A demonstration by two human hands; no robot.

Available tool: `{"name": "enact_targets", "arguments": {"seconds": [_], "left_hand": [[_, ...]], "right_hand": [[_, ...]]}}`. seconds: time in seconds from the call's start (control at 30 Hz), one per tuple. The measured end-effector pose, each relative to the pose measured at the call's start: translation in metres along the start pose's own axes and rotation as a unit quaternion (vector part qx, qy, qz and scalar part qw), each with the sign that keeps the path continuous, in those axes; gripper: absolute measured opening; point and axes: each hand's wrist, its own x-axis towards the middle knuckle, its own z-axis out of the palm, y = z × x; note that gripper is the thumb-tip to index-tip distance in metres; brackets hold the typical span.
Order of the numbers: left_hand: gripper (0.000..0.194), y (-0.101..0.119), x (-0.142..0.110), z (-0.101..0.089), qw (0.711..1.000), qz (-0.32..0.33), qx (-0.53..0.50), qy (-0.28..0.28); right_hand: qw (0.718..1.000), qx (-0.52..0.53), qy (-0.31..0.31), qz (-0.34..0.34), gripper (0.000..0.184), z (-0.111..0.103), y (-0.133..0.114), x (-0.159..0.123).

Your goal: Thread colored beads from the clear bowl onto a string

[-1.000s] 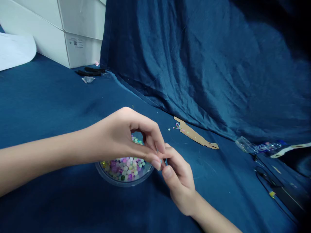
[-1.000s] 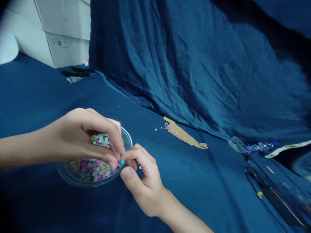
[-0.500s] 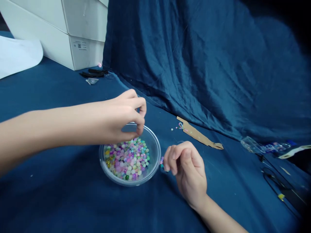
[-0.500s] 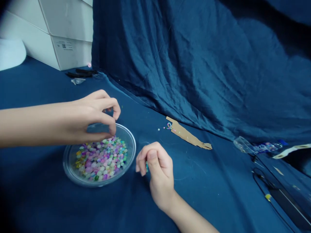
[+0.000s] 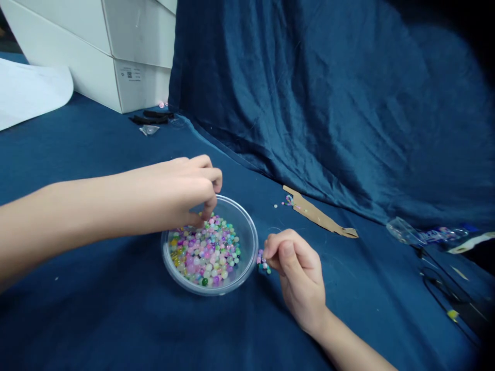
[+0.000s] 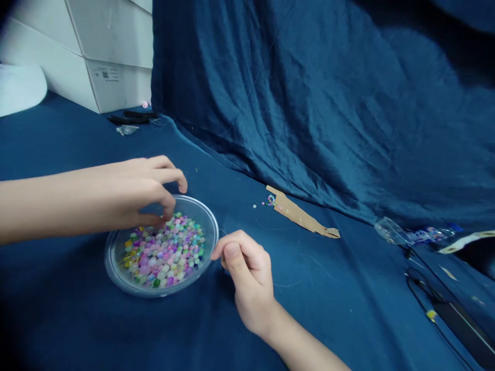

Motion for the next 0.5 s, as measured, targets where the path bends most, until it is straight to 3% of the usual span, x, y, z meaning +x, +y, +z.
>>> {"name": "enact_targets", "arguments": {"seconds": [0.1,0.27,0.37,0.5], "left_hand": [[0.004,0.015,0.006,-0.007,0.987,0.045,-0.145,0.056],[0.008,0.048,0.008,-0.008,0.887,-0.003,-0.461,-0.023],[0.016,0.053,0.009,0.003,0.832,-0.014,-0.554,-0.022],[0.025,0.046,0.011,0.014,0.797,-0.018,-0.602,-0.042]], "right_hand": [[0.998,-0.057,-0.012,-0.013,0.029,-0.001,-0.001,-0.002],[0.99,-0.119,-0.032,-0.066,0.024,-0.002,-0.003,-0.006],[0.986,-0.126,-0.037,-0.101,0.024,-0.002,-0.004,-0.007],[0.981,-0.127,-0.05,-0.139,0.025,-0.001,-0.006,-0.006]]}}
